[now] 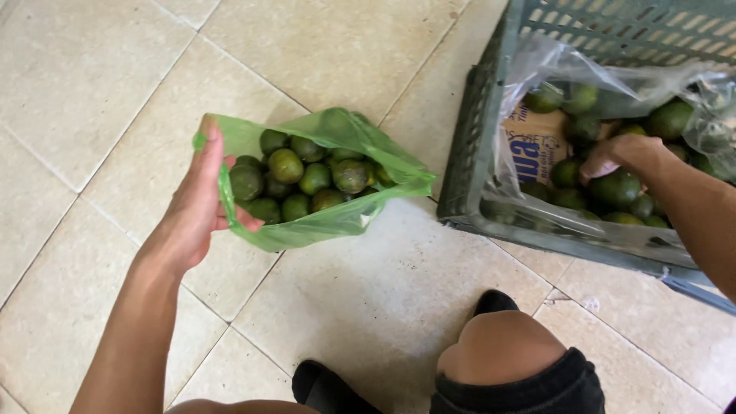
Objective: The person sorts green fruits from a crate into a green plastic bag by hand while crouching on the floor.
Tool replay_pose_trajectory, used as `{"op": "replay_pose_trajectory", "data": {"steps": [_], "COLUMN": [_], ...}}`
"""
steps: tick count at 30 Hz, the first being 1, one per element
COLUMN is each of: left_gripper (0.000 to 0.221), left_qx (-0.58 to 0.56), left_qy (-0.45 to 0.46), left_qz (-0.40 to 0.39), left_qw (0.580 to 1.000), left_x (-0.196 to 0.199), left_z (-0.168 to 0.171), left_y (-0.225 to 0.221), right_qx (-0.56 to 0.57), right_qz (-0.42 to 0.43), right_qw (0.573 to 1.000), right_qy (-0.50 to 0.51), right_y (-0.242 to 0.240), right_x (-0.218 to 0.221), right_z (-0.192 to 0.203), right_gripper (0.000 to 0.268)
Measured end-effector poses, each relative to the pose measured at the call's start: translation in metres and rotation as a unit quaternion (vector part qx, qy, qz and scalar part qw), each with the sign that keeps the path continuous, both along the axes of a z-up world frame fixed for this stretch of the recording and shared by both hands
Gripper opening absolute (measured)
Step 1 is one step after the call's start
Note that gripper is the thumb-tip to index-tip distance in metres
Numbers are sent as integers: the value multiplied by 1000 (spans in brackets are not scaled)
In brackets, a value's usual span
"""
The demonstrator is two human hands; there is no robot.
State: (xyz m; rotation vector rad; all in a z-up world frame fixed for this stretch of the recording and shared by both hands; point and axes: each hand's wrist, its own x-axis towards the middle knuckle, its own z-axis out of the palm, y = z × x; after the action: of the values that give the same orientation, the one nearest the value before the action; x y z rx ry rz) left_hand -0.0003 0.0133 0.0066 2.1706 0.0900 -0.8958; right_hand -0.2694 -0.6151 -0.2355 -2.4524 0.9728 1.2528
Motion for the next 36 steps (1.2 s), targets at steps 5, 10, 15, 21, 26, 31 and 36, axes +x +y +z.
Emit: {"op": "replay_pose_trajectory", "data": {"steps": [5,10,15,21,26,31,36], "left_gripper": [109,109,113,113,116,115,112], "left_qx": [-27,-29,-73,-60,-66,-54,-36], "left_qy": [0,2,24,11,-1,6,17], "left_qz": [-13,-38,-34,-34,-36,-42,-50], "left_qw": [1000,999,996,998,997,998,998], "left_x": [-3,2,0,-1,-3,-6,-10], "left_z": [5,-2,5,5,8,6,15], "left_y": [3,7,4,4,5,14,12], "right_qx": [14,28,63,124,247,303,182], "right_qz": [60,114,159,227,196,123,229], "right_qw": [994,977,950,873,905,921,901], "right_qy": [-89,-176,-263,-413,-286,-210,-320], "right_y": [-87,-134,-114,139,371,457,432], "right_x": [-25,-22,21,127,221,261,271], "right_z": [-24,-32,-71,161,210,133,66], "right_gripper": [82,77,73,65,81,78,70]}}
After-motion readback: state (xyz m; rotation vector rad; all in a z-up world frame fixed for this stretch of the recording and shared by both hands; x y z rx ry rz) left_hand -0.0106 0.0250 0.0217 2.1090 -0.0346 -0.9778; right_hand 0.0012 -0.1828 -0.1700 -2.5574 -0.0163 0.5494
